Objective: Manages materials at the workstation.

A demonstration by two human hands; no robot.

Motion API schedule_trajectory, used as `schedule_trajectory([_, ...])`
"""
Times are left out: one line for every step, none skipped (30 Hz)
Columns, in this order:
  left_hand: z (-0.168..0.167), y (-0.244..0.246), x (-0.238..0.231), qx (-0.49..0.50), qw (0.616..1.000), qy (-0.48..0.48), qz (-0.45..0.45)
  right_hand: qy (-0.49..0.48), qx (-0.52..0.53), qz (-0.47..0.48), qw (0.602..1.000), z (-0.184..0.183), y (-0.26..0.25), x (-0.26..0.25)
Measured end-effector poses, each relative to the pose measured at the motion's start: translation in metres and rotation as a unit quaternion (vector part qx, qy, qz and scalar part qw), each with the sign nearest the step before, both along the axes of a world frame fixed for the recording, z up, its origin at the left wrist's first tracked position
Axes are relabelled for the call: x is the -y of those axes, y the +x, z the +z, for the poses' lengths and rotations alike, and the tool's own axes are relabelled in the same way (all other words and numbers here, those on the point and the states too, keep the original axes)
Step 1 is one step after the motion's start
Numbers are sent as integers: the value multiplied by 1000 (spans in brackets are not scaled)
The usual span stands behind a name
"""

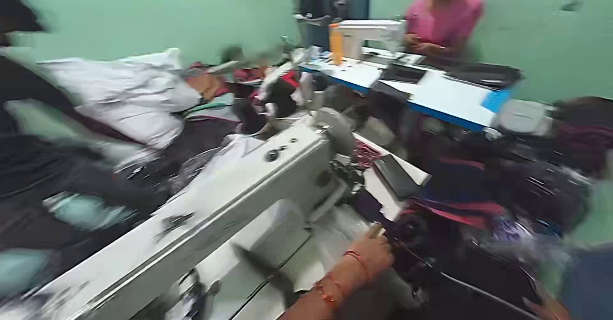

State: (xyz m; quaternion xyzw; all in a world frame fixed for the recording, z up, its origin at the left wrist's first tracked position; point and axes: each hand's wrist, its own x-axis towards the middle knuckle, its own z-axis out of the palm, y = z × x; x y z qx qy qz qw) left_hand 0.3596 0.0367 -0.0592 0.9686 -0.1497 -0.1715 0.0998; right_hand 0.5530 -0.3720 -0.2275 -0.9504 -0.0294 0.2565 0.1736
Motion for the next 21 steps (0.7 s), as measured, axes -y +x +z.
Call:
schedule_trajectory([2,0,-1,-16,1000,-22,10,-23,-47,-38,998,19,4,-11])
schedule_trajectory([4,1,-2,-29,999,-27,16,-40,-78,-70,994,36,7,-22])
schedule_trajectory([6,3,-2,-47,999,-15,17,-58,-97,-94,989,44,14,-29])
schedule_trajectory([9,6,-2,-70,997,7,14,-72,-96,-105,987,39,28,-30])
schedule_trajectory([10,8,-1,-76,997,22,13,-84,-97,-110,986,37,44,-32])
schedule_trajectory([10,7,-1,-78,996,33,11,-87,-107,-114,984,42,57,-39])
schedule_trajectory([10,5,-1,-75,996,38,9,-75,-114,-121,983,52,69,-46])
schedule_trajectory([10,4,-2,-67,997,36,6,-50,-114,-136,983,67,80,-55])
schedule_trajectory([10,3,-3,-56,998,31,3,-19,-105,-155,982,83,92,-64])
schedule_trajectory([9,2,-4,-40,999,23,0,9,-88,-167,982,97,107,-72])
schedule_trajectory([8,1,-4,-23,1000,15,-4,35,-57,-176,982,108,124,-80])
schedule_trajectory([7,0,-4,-6,1000,10,-7,59,-26,-186,981,117,144,-89])
schedule_trajectory([6,0,-4,8,1000,6,-9,79,3,-194,978,126,166,-102])
schedule_trajectory([5,-1,-5,28,1000,4,-10,104,29,-208,972,137,187,-119])
schedule_trajectory([4,-1,-5,43,999,2,-10,144,53,-233,960,145,205,-139])
schedule_trajectory([3,-1,-5,48,999,-1,-11,207,76,-271,937,145,223,-158])
schedule_trajectory([2,0,-5,49,999,-9,-13,293,87,-306,901,144,239,-178])
schedule_trajectory([3,0,-5,48,999,-10,-15,391,69,-324,859,140,251,-197])
schedule_trajectory([3,1,-5,62,998,-6,-18,466,40,-321,823,137,259,-216])
schedule_trajectory([2,0,-6,82,996,3,-21,513,13,-309,801,132,263,-235])
schedule_trajectory([1,-2,-7,97,995,12,-25,546,-12,-306,780,124,266,-253])
